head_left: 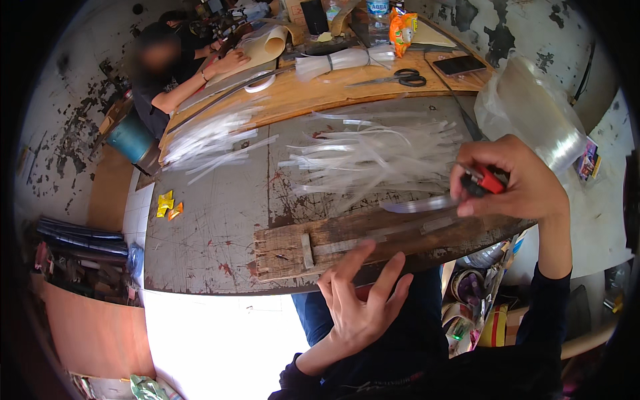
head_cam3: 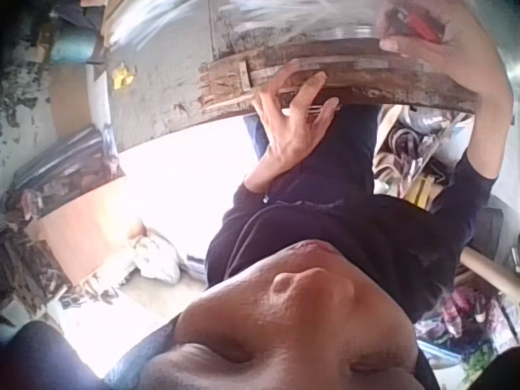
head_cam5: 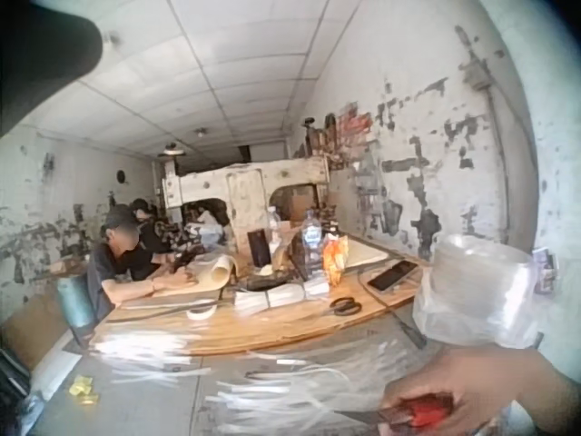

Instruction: The person cuts plastic strips against a wooden guide using a utility knife, pulls additional plastic strips from a plastic bag, and aligns them onto the wooden guide.

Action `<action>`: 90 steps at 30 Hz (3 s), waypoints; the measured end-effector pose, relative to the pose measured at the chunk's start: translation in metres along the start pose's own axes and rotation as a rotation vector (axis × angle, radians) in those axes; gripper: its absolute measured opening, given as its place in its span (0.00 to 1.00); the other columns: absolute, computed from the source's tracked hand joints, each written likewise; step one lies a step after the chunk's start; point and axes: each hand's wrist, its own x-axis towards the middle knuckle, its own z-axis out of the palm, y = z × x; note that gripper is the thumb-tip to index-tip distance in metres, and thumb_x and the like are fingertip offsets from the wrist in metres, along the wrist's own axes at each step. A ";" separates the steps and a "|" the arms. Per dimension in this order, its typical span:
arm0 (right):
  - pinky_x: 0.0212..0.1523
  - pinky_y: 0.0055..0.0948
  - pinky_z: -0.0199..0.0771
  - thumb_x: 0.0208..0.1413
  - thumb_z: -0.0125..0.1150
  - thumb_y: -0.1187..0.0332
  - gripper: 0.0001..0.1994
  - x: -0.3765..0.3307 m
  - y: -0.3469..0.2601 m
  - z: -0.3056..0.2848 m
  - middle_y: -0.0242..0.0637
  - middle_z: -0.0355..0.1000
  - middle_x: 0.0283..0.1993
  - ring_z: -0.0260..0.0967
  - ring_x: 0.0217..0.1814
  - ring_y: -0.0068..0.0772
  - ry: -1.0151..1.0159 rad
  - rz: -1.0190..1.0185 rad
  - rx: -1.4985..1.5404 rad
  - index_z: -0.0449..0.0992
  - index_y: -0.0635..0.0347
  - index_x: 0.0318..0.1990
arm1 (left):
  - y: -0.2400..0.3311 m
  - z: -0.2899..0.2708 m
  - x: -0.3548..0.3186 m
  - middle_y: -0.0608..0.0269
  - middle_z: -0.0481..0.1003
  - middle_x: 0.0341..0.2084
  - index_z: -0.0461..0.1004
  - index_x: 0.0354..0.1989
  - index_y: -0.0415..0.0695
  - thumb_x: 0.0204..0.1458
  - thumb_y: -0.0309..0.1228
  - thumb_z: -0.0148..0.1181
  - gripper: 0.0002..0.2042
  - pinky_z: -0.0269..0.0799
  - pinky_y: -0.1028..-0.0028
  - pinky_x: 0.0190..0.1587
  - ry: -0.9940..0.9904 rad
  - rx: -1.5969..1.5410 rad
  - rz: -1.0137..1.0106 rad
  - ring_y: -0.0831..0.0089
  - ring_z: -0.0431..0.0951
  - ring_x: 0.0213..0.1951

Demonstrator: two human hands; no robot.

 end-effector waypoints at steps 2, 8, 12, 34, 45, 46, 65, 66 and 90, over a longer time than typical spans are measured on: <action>0.21 0.20 0.59 0.35 0.71 0.69 0.14 -0.008 -0.008 0.000 0.29 0.68 0.21 0.64 0.20 0.19 -0.022 -0.057 -0.078 0.69 0.61 0.27 | 0.002 0.004 0.016 0.56 0.68 0.43 0.67 0.47 0.45 0.39 0.31 0.65 0.23 0.58 0.66 0.46 -0.013 -0.135 -0.018 0.63 0.68 0.43; 0.19 0.22 0.58 0.34 0.71 0.68 0.14 -0.028 0.001 -0.005 0.29 0.67 0.19 0.62 0.18 0.25 -0.074 -0.035 -0.138 0.70 0.60 0.26 | -0.003 0.006 0.038 0.60 0.72 0.29 0.75 0.37 0.41 0.41 0.24 0.60 0.12 0.60 0.67 0.43 -0.242 -0.337 -0.022 0.66 0.71 0.36; 0.23 0.29 0.60 0.41 0.67 0.64 0.14 -0.051 0.009 -0.015 0.38 0.65 0.20 0.61 0.20 0.38 -0.090 0.141 -0.123 0.69 0.61 0.31 | -0.011 -0.001 0.035 0.64 0.67 0.24 0.76 0.39 0.45 0.40 0.24 0.60 0.14 0.60 0.69 0.40 -0.264 -0.232 -0.014 0.69 0.70 0.34; 0.23 0.24 0.61 0.39 0.64 0.72 0.09 -0.054 0.054 0.034 0.39 0.61 0.16 0.57 0.17 0.26 0.103 0.664 -0.014 0.72 0.65 0.28 | -0.016 0.011 -0.046 0.76 0.71 0.40 0.76 0.38 0.55 0.39 0.35 0.61 0.14 0.35 0.53 0.59 -0.176 0.427 0.149 0.78 0.69 0.39; 0.28 0.26 0.68 0.31 0.65 0.78 0.17 -0.067 0.057 0.025 0.38 0.72 0.25 0.67 0.22 0.34 0.008 0.343 -0.161 0.76 0.58 0.35 | -0.013 0.007 -0.042 0.73 0.72 0.42 0.75 0.38 0.55 0.43 0.37 0.59 0.12 0.32 0.53 0.59 -0.229 0.434 0.108 0.72 0.67 0.44; 0.29 0.27 0.69 0.28 0.65 0.79 0.20 -0.075 0.057 0.026 0.39 0.73 0.27 0.69 0.23 0.37 -0.006 0.260 -0.220 0.76 0.57 0.37 | -0.013 0.008 -0.043 0.73 0.72 0.42 0.75 0.38 0.55 0.43 0.37 0.59 0.12 0.32 0.53 0.59 -0.227 0.426 0.107 0.72 0.67 0.44; 0.24 0.19 0.58 0.40 0.60 0.78 0.32 -0.041 0.071 -0.004 0.29 0.70 0.25 0.54 0.19 0.16 -0.061 0.362 0.021 0.61 0.55 0.58 | -0.010 0.002 -0.048 0.67 0.71 0.43 0.74 0.37 0.57 0.42 0.37 0.59 0.11 0.27 0.49 0.60 -0.281 0.378 0.087 0.67 0.63 0.51; 0.23 0.17 0.57 0.41 0.60 0.79 0.30 -0.038 0.073 -0.005 0.28 0.70 0.25 0.53 0.20 0.14 -0.049 0.339 0.060 0.64 0.56 0.56 | -0.010 0.002 -0.048 0.67 0.71 0.43 0.75 0.37 0.57 0.42 0.37 0.59 0.11 0.27 0.49 0.60 -0.276 0.388 0.083 0.67 0.63 0.51; 0.21 0.22 0.57 0.40 0.65 0.72 0.09 -0.045 0.050 -0.001 0.33 0.66 0.18 0.57 0.16 0.23 -0.135 0.277 -0.219 0.72 0.62 0.30 | -0.031 0.008 -0.006 0.82 0.76 0.34 0.75 0.21 0.56 0.41 0.32 0.62 0.02 0.47 0.63 0.56 -0.125 0.272 0.113 0.83 0.72 0.39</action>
